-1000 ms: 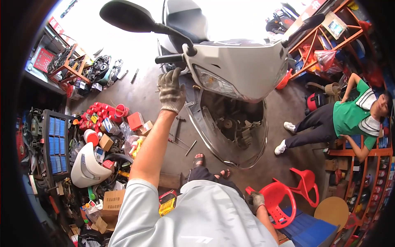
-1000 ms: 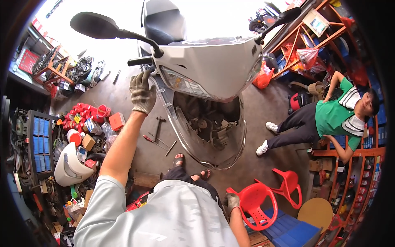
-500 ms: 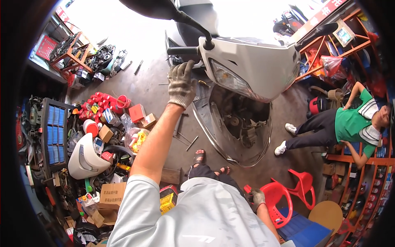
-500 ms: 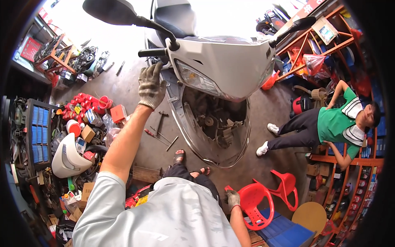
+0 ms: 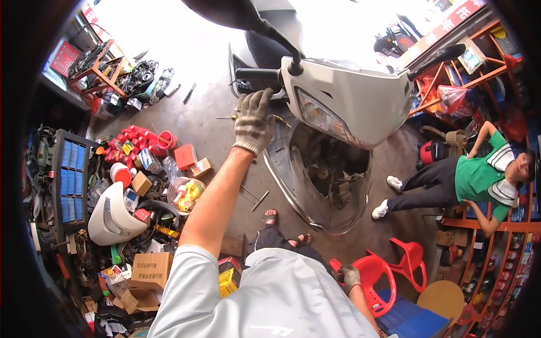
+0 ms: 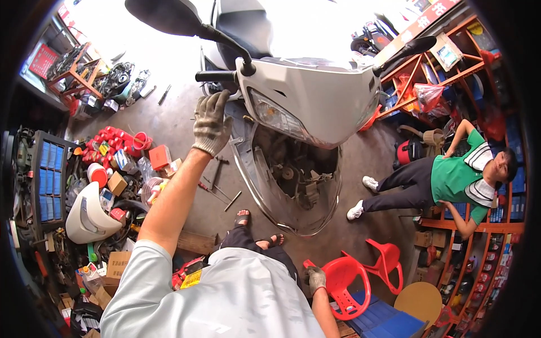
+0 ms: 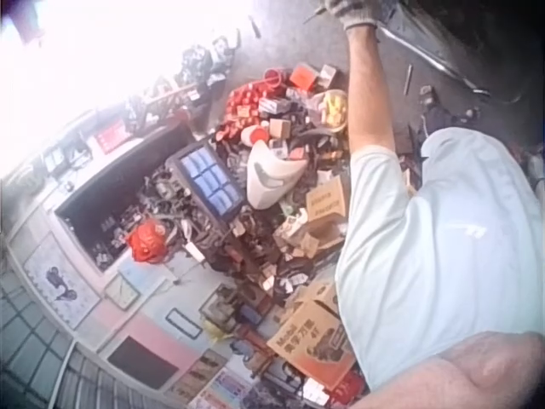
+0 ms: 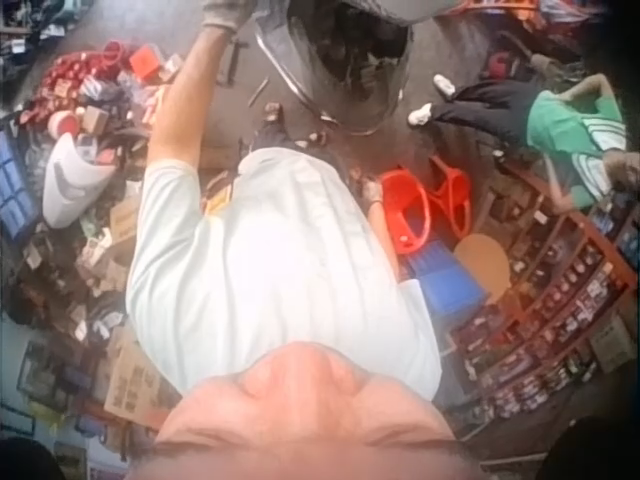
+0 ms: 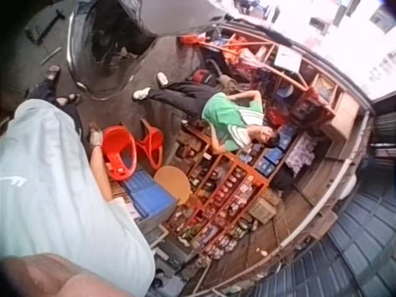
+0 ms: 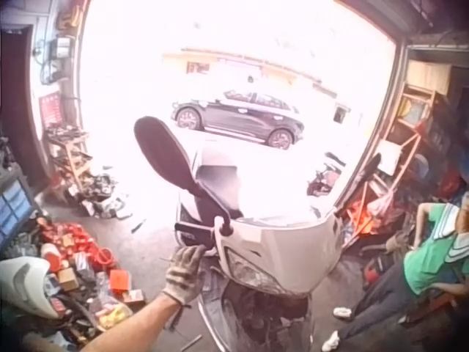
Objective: Removing the front fairing and plastic panels from a motorcycle for maintenance.
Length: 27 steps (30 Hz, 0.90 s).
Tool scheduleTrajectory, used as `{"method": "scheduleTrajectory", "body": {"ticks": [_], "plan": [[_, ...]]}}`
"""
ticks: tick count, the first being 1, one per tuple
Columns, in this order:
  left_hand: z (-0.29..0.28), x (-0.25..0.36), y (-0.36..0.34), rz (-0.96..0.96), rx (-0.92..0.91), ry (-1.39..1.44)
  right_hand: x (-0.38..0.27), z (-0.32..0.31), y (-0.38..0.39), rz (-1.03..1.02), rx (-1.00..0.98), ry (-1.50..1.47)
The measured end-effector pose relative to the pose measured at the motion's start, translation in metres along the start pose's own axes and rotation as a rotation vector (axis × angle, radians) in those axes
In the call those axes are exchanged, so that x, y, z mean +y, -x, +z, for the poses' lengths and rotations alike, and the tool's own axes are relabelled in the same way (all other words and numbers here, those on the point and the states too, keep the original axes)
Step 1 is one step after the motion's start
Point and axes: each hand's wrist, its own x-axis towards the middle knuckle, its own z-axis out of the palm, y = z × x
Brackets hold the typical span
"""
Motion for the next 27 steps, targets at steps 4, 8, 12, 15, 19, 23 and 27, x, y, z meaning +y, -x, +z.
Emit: {"method": "scheduleTrajectory", "body": {"ticks": [4,8,12,15,19,23,27], "plan": [[-0.003,-0.001,0.001,0.017,0.012,-0.059,-0.010,0.011,0.011,0.000,0.031,-0.048],[-0.003,0.000,0.000,0.010,0.003,-0.069,-0.010,0.011,0.009,-0.012,0.001,-0.068],[-0.001,0.002,-0.002,0.027,0.016,-0.041,-0.010,0.017,0.013,-0.003,0.049,-0.113],[0.001,-0.001,-0.001,0.014,0.019,-0.060,-0.014,0.021,0.007,0.011,0.077,-0.098],[-0.003,0.003,0.000,0.017,-0.007,-0.043,-0.001,0.015,-0.004,0.007,0.049,-0.033],[-0.005,0.004,-0.004,0.011,0.000,-0.064,0.013,0.015,-0.014,-0.039,0.060,-0.080],[-0.001,0.004,-0.002,0.035,0.009,-0.046,0.027,0.011,-0.020,0.030,0.033,-0.114]]}}
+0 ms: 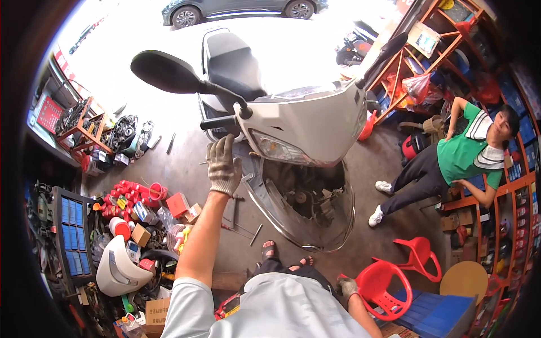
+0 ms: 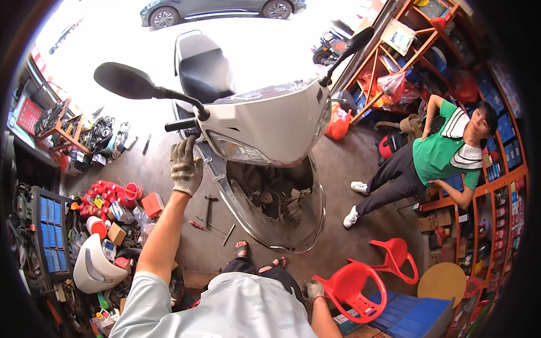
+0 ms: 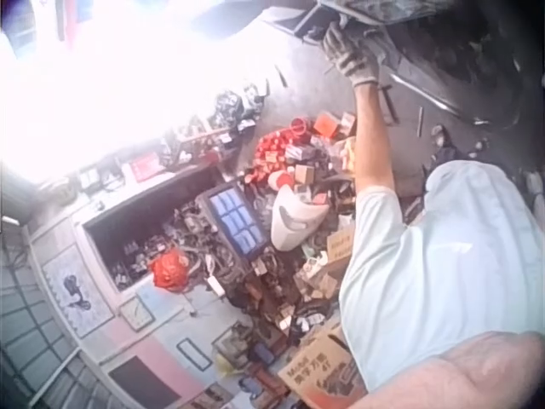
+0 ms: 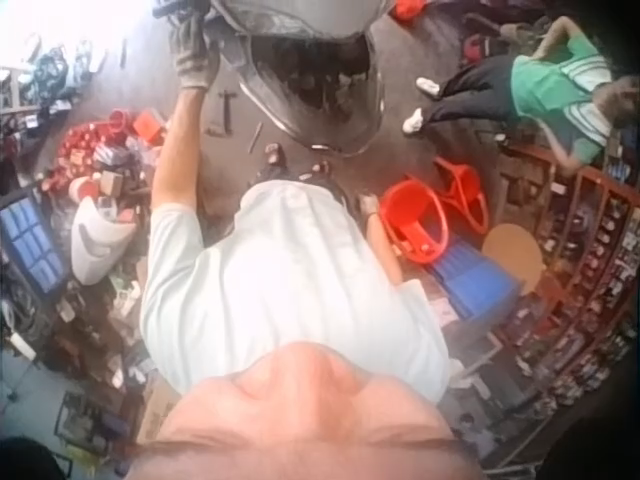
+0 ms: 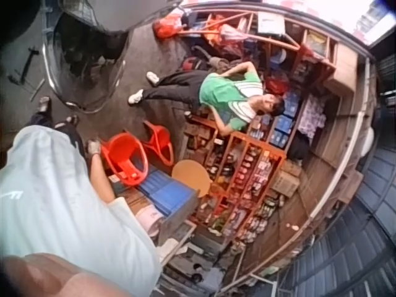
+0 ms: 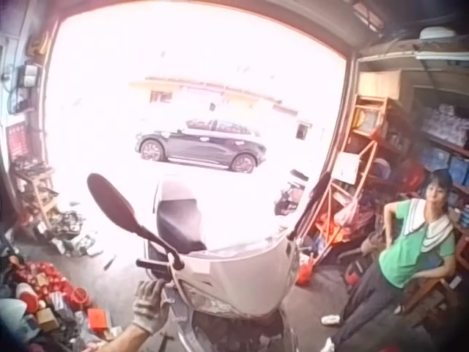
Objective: Removing the front fairing and plastic panels from a motorcycle for maintenance.
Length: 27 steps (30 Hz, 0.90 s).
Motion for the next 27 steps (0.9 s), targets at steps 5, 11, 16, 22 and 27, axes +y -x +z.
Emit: {"method": "scheduleTrajectory", "body": {"ticks": [5,11,16,22,27], "plan": [[0.000,0.003,0.001,-0.022,0.008,-0.014,-0.007,0.003,0.011,0.022,0.060,-0.007],[0.009,0.002,0.000,-0.002,0.103,-0.043,-0.002,-0.001,0.008,0.016,0.038,-0.095],[0.014,0.007,-0.001,0.002,0.143,-0.075,0.006,-0.006,0.017,-0.028,0.077,-0.074],[0.019,0.006,0.002,0.013,0.164,-0.103,0.030,-0.022,0.023,-0.003,0.105,-0.086],[0.017,0.006,0.002,0.038,0.176,-0.145,0.007,-0.035,0.047,-0.116,0.144,0.066]]}}
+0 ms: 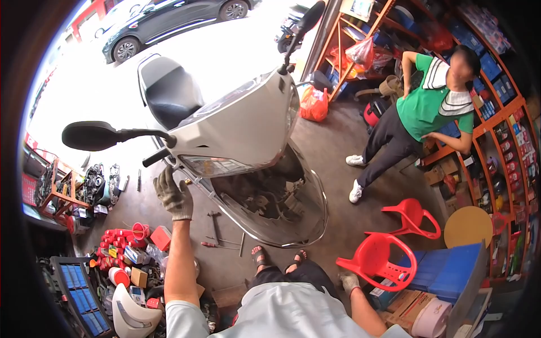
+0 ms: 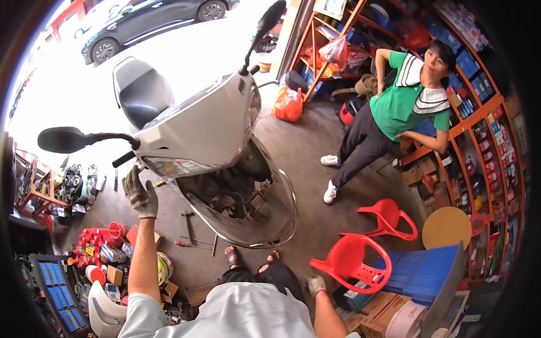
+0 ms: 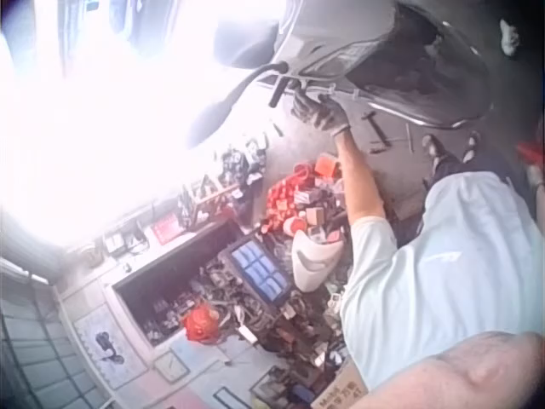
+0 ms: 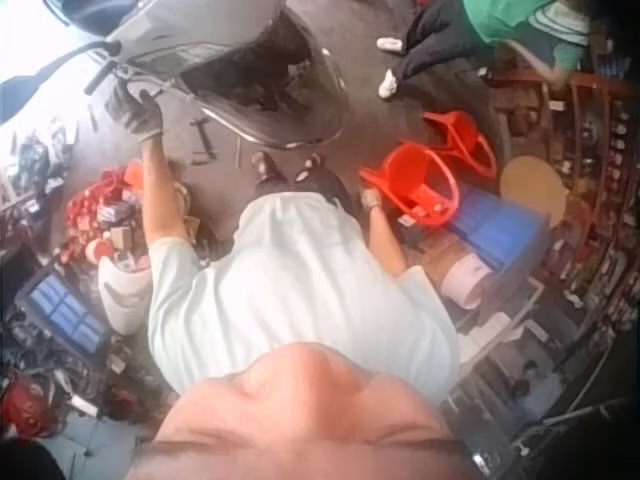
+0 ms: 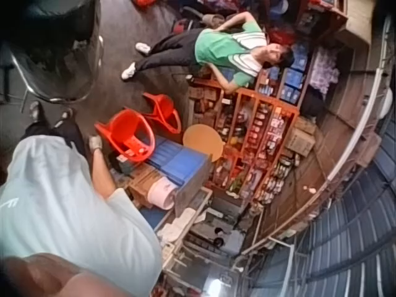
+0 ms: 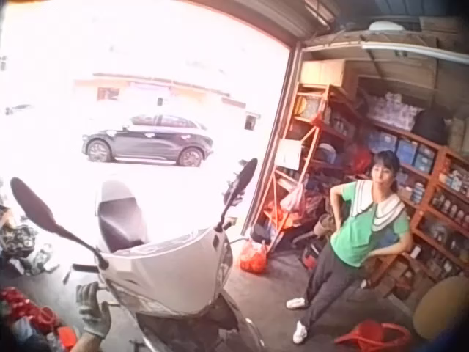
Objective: Removing the front fairing and plastic panels from a motorcycle for maintenance.
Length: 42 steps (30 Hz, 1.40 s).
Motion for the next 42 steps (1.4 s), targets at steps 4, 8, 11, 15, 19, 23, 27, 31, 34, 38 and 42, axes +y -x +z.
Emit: {"method": "scheduleTrajectory", "body": {"ticks": [4,8,11,15,19,23,27,31,34,38,42], "plan": [[-0.008,0.021,-0.001,-0.065,-0.020,-0.022,0.024,-0.020,-0.022,0.085,-0.011,-0.143],[-0.011,0.045,0.037,-0.226,-0.087,0.099,0.058,-0.048,-0.063,0.091,0.019,-0.211],[-0.008,0.071,0.124,-0.382,-0.325,0.186,0.065,-0.072,-0.096,0.160,-0.044,-0.270],[-0.025,0.188,0.236,-0.606,-0.704,0.284,0.096,-0.118,-0.141,0.187,-0.141,-0.281],[0.012,0.303,0.319,-0.613,-1.019,0.423,0.128,-0.181,-0.196,0.196,-0.151,-0.175],[0.016,0.422,0.249,-0.437,-1.243,0.544,0.147,-0.249,-0.243,0.409,-0.077,-0.292],[0.031,0.460,0.216,-0.447,-1.247,0.530,0.125,-0.306,-0.279,0.381,-0.090,-0.290],[0.057,0.452,0.225,-0.524,-1.197,0.422,0.077,-0.316,-0.309,0.290,-0.047,-0.187],[0.073,0.449,0.215,-0.650,-1.123,0.417,0.012,-0.303,-0.335,0.175,-0.128,-0.138],[0.119,0.449,0.201,-0.804,-0.861,0.422,-0.075,-0.282,-0.365,0.037,-0.244,-0.128],[0.192,0.446,0.168,-0.970,-0.541,0.392,-0.155,-0.274,-0.416,-0.011,-0.337,-0.034]]}}
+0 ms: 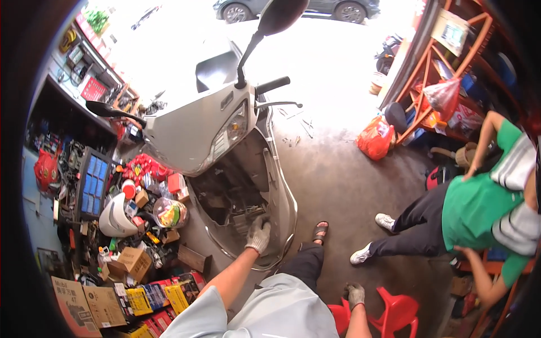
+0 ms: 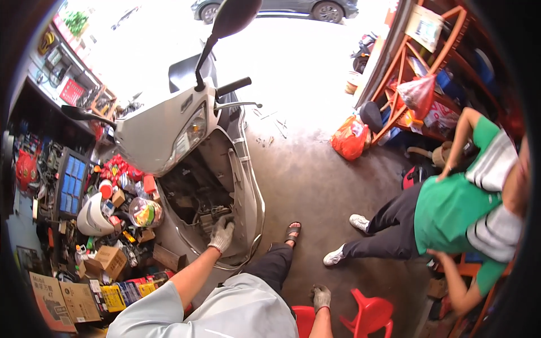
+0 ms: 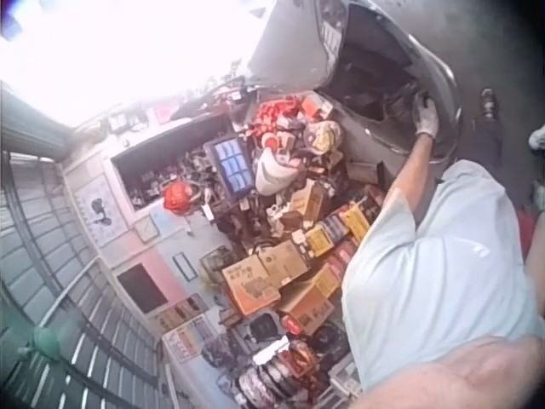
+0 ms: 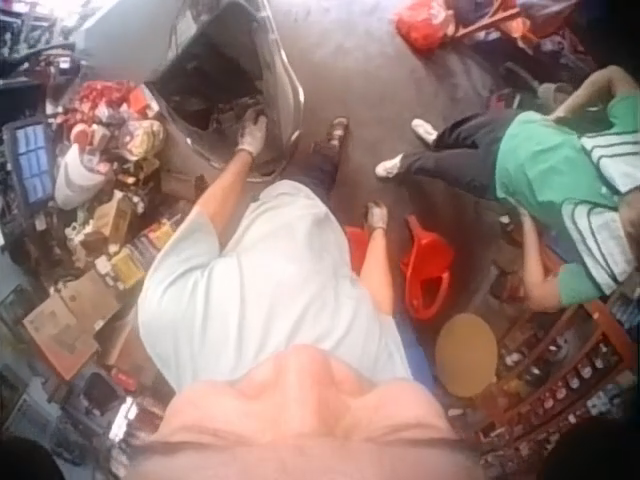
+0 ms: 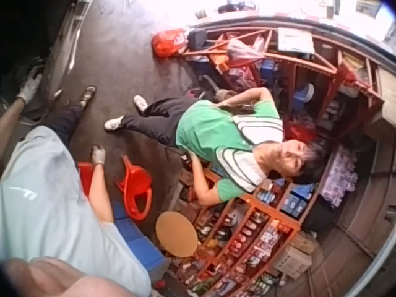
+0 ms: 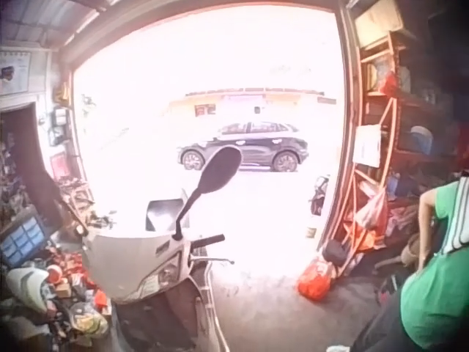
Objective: Removing the front fairing and plastic panels from a motorcycle for maintenance.
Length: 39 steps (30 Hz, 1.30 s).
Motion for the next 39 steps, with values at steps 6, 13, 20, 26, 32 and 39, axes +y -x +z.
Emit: {"method": "scheduleTrajectory", "body": {"ticks": [6,13,20,26,32,39], "plan": [[0.050,0.008,-0.079,-0.096,0.224,0.149,-0.146,-0.018,-0.080,0.100,0.039,0.182],[0.081,0.070,-0.144,-0.332,0.054,0.414,-0.375,0.000,-0.193,-0.113,-0.052,0.106],[0.113,0.096,-0.196,-0.500,0.137,0.238,-0.528,0.036,-0.327,-0.121,-0.145,0.333],[0.157,0.182,-0.196,-0.677,0.472,0.603,-0.677,0.122,-0.427,-0.270,-0.392,0.746],[0.130,0.289,-0.209,-0.528,0.952,1.170,-0.769,0.225,-0.509,-0.343,-0.589,1.060],[0.096,0.368,-0.252,-0.297,1.224,1.174,-0.792,0.402,-0.465,-0.366,-0.772,1.161]]}}
